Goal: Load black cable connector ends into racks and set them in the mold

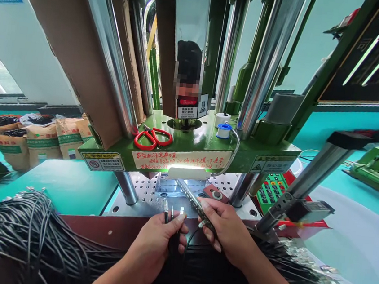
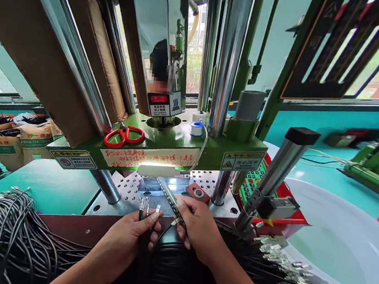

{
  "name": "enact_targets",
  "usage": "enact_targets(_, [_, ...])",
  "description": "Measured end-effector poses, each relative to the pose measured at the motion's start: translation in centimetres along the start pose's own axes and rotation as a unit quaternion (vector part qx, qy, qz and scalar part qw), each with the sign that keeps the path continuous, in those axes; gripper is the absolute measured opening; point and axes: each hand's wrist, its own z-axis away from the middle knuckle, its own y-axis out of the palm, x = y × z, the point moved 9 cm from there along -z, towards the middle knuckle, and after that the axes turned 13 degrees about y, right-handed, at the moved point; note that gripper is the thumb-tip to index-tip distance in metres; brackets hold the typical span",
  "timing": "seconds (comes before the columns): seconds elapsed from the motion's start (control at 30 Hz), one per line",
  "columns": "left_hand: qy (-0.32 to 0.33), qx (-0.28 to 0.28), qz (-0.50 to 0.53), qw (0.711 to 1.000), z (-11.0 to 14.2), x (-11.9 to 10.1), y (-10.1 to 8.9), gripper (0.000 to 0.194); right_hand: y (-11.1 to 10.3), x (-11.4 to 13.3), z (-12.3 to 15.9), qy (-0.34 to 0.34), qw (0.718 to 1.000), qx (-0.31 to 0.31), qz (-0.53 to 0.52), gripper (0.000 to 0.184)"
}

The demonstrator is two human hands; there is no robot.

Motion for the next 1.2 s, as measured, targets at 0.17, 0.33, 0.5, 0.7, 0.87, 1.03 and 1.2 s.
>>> enact_targets(0.17, [0.003, 0.053, -0.082, 0.995, -0.3, 0.6, 1.4, 0.026, 0.9, 0.2, 0.0, -0.013, 0.999, 0.026, 0.032, 0.042])
enact_targets(0.33, [0.008, 0.066, -0.114, 0.991, -0.3, 0.5, 1.6, 0.029, 1.0, 0.2, 0.2, -0.002, 0.999, 0.020, 0.049, 0.043])
enact_targets(0.5, [0.019, 0.074, -0.135, 0.988, -0.4, 0.5, 1.5, 0.030, 1.1, 0.2, 0.3, -0.003, 0.996, 0.024, 0.089, 0.042])
enact_targets(0.7, [0.024, 0.068, -0.133, 0.988, -0.6, 0.7, 1.5, 0.029, 1.7, 0.5, 0.3, -0.044, 0.990, 0.032, 0.127, 0.038])
enact_targets(0.87, [0.060, 0.029, -0.142, 0.988, -0.4, -0.6, 0.0, 0.029, 0.8, 0.0, 0.3, 0.002, 0.997, 0.037, 0.072, 0.038])
enact_targets(1.03, [0.028, -0.005, 0.007, 1.000, 1.8, -1.4, -1.9, 0.034, -0.2, -0.4, 0.0, 0.041, 0.999, 0.023, 0.022, 0.035])
enact_targets(1.2, [0.008, 0.067, 0.044, 0.997, 3.0, -1.6, -0.1, 0.029, 0.4, -0.2, 0.3, 0.022, 0.999, 0.036, 0.033, 0.036])
